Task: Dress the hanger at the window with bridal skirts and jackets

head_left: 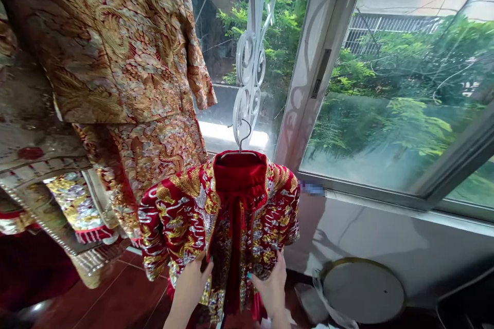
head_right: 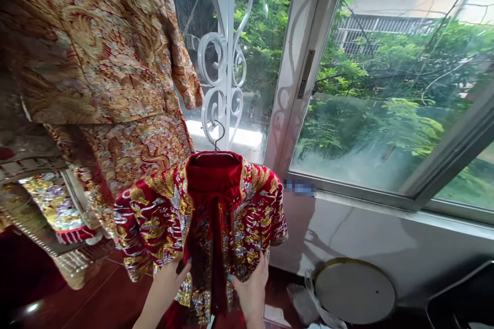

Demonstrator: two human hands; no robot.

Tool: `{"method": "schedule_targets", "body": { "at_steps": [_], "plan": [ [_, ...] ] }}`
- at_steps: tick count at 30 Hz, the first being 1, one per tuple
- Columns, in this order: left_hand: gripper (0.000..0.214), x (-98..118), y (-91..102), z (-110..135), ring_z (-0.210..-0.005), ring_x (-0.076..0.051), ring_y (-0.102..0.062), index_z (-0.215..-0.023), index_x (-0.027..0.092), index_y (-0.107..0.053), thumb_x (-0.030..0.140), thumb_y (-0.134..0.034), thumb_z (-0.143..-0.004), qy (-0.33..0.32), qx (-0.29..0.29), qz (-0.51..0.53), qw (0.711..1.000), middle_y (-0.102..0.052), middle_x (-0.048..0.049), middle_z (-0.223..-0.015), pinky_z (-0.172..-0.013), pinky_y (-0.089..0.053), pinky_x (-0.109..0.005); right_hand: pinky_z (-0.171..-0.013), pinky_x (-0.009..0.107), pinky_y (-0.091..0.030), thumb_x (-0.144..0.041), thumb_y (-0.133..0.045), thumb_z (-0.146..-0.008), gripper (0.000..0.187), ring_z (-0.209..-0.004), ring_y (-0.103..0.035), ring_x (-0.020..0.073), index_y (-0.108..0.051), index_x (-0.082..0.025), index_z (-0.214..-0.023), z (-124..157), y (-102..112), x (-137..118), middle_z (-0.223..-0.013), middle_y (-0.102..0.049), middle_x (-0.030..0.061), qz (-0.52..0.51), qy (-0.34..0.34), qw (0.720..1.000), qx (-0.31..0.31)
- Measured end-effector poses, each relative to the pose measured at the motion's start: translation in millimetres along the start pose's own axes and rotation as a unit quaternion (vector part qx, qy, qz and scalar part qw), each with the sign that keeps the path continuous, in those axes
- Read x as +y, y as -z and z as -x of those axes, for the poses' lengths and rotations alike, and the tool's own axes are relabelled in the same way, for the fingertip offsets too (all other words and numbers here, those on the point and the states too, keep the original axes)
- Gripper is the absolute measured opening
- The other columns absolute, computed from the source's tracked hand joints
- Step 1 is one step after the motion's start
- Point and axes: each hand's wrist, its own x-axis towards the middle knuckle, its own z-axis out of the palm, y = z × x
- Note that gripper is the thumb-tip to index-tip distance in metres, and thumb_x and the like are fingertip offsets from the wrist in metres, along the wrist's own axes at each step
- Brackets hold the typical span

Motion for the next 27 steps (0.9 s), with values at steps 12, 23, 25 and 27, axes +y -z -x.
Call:
{"method": "schedule_targets", "body": {
  "at_steps": [12,23,25,27],
  "plan": [
    [0.045,6.4,-17.1,-13.3,-0.094,-0.030,-0.070,-0.127,0.008,-0.055,0.030,-0.033,-0.095,0.024,0.009,-0.013,1.000,-0.074,-0.0167,-0.100,-0.078,-0.050,-0.034,-0.108,0.064,-0.022,-0.031,-0.060,-0.078,0.099,-0.145,-0.007,0.0455,-0.002,-0.005,-0.153,-67.0,-17.2,-87.7,-0.157,-0.001,0.0317,0.002,-0.003,0.996,0.089],
    [0.043,-6.0,-20.5,-21.3,-0.094,-0.030,-0.071,-0.121,0.008,-0.059,0.029,-0.033,-0.094,0.037,0.013,-0.026,0.999,-0.074,-0.0183,-0.100,-0.076,-0.051,-0.034,-0.108,0.060,-0.029,-0.038,-0.055,-0.086,0.085,-0.144,-0.016,0.0407,-0.010,-0.012,-0.152,-70.2,-15.5,-107.5,-0.156,-0.013,0.0267,-0.118,0.000,0.987,0.112],
    [0.043,-11.3,-18.5,-19.7,-0.095,-0.031,-0.071,-0.120,0.007,-0.059,0.029,-0.034,-0.094,0.041,0.015,-0.027,0.999,-0.074,-0.0191,-0.101,-0.076,-0.051,-0.035,-0.108,0.057,-0.030,-0.039,-0.054,-0.086,0.075,-0.142,-0.023,0.0378,-0.020,-0.012,-0.148,-70.4,-6.2,-105.5,-0.152,-0.023,0.0254,-0.138,0.032,0.979,0.147],
    [0.043,-16.0,-17.9,-17.0,-0.097,-0.030,-0.070,-0.122,0.007,-0.059,0.028,-0.033,-0.093,0.042,0.020,-0.025,0.999,-0.074,-0.0193,-0.103,-0.077,-0.051,-0.034,-0.106,0.053,-0.034,-0.041,-0.054,-0.087,0.065,-0.136,-0.033,0.0345,-0.031,-0.014,-0.141,-69.7,3.7,-103.0,-0.144,-0.036,0.0228,-0.148,0.082,0.971,0.167]
  ]
}}
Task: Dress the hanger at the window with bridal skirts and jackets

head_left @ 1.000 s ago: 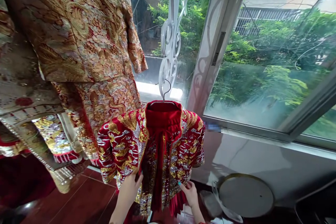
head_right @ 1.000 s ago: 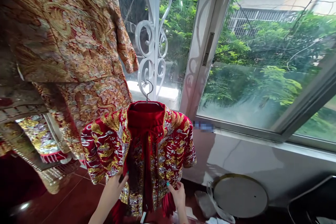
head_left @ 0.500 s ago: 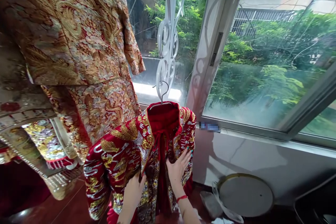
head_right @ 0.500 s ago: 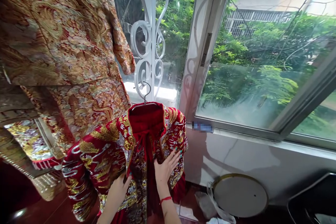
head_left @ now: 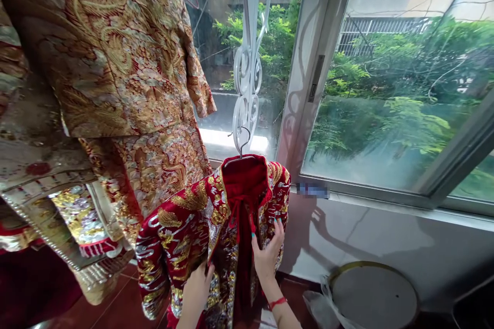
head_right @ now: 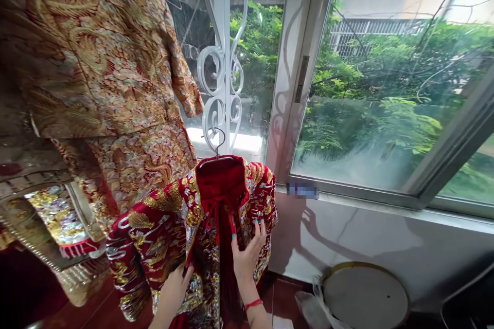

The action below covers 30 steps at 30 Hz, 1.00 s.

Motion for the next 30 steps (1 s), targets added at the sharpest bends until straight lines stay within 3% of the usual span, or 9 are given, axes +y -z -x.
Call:
{"method": "schedule_targets", "body": {
  "at_steps": [3,8,11,14,17,20,25,28,30],
  "plan": [
    [0.044,-3.7,-5.6,4.5,-0.092,-0.028,-0.072,-0.125,0.011,-0.057,0.026,-0.032,-0.092,-0.006,0.018,0.028,0.999,-0.075,-0.0161,-0.098,-0.073,-0.051,-0.032,-0.099,0.050,-0.038,-0.039,-0.053,-0.086,0.052,-0.120,-0.045,0.0332,-0.041,-0.015,-0.131,-4.3,8.5,-3.1,-0.127,-0.049,0.0194,0.047,0.016,0.999,0.003],
    [0.042,-3.3,-21.7,10.8,-0.080,-0.027,-0.073,-0.119,0.019,-0.061,0.029,-0.031,-0.093,-0.021,0.040,0.080,0.996,-0.076,-0.0127,-0.085,-0.064,-0.050,-0.030,-0.090,0.048,-0.038,-0.032,-0.055,-0.080,0.043,-0.106,-0.052,0.0358,-0.050,-0.011,-0.118,-15.7,5.6,-11.0,-0.111,-0.058,0.0196,0.196,-0.028,0.978,-0.062],
    [0.046,-2.9,-19.6,13.6,-0.081,-0.027,-0.072,-0.126,0.014,-0.057,0.031,-0.028,-0.095,-0.021,0.024,0.099,0.995,-0.076,-0.0143,-0.089,-0.067,-0.050,-0.030,-0.084,0.042,-0.039,-0.026,-0.046,-0.085,0.022,-0.098,-0.058,0.0318,-0.059,-0.015,-0.099,-25.9,11.6,-9.3,-0.101,-0.064,0.0165,0.232,-0.022,0.959,-0.164],
    [0.046,3.7,-9.8,20.6,-0.082,-0.027,-0.072,-0.129,0.010,-0.053,0.027,-0.028,-0.095,-0.012,0.000,0.078,0.997,-0.076,-0.0149,-0.089,-0.068,-0.049,-0.031,-0.077,0.033,-0.040,-0.019,-0.038,-0.089,0.025,-0.086,-0.063,0.0250,-0.063,-0.015,-0.088,-35.5,33.0,-7.7,-0.089,-0.069,0.0132,0.228,-0.019,0.936,-0.266],
    [0.038,24.5,-6.8,34.3,-0.084,-0.027,-0.073,-0.118,0.014,-0.062,0.025,-0.034,-0.093,-0.029,0.002,0.040,0.999,-0.076,-0.0138,-0.090,-0.069,-0.050,-0.031,-0.069,0.027,-0.038,-0.016,-0.042,-0.087,0.023,-0.076,-0.065,0.0198,-0.064,-0.018,-0.083,-34.2,63.2,-14.9,-0.081,-0.070,0.0073,0.183,0.042,0.911,-0.368],
    [0.033,54.9,-13.6,43.6,-0.086,-0.026,-0.073,-0.104,0.018,-0.067,0.027,-0.037,-0.094,-0.052,0.002,0.043,0.998,-0.076,-0.0127,-0.090,-0.072,-0.050,-0.029,-0.066,0.027,-0.036,-0.013,-0.046,-0.083,0.021,-0.075,-0.066,0.0199,-0.065,-0.019,-0.081,-20.2,84.4,-31.3,-0.081,-0.071,0.0061,0.165,0.096,0.867,-0.461],
    [0.034,80.8,-11.2,27.5,-0.086,-0.023,-0.072,-0.108,0.014,-0.064,0.012,-0.034,-0.092,-0.061,-0.033,0.042,0.997,-0.075,-0.0150,-0.093,-0.071,-0.048,-0.028,-0.066,0.027,-0.036,-0.014,-0.047,-0.085,0.021,-0.079,-0.067,0.0215,-0.068,-0.017,-0.083,-7.2,77.9,-61.6,-0.084,-0.072,0.0090,0.183,0.095,0.847,-0.490],
    [0.032,75.0,-2.7,19.3,-0.083,-0.026,-0.072,-0.108,0.011,-0.064,0.010,-0.037,-0.090,-0.059,-0.033,0.042,0.997,-0.074,-0.0178,-0.089,-0.071,-0.048,-0.031,-0.064,0.027,-0.035,-0.016,-0.048,-0.084,0.021,-0.075,-0.066,0.0204,-0.067,-0.017,-0.077,-10.6,64.5,-70.7,-0.079,-0.072,0.0085,0.173,0.099,0.843,-0.500],
    [0.031,64.6,-3.8,19.7,-0.084,-0.026,-0.072,-0.108,0.011,-0.063,0.015,-0.036,-0.092,-0.059,-0.032,0.051,0.996,-0.074,-0.0177,-0.090,-0.073,-0.049,-0.032,-0.064,0.026,-0.035,-0.015,-0.048,-0.084,0.021,-0.073,-0.065,0.0193,-0.067,-0.017,-0.075,-9.8,59.5,-70.1,-0.077,-0.071,0.0076,0.146,0.075,0.855,-0.493]
  ]
}}
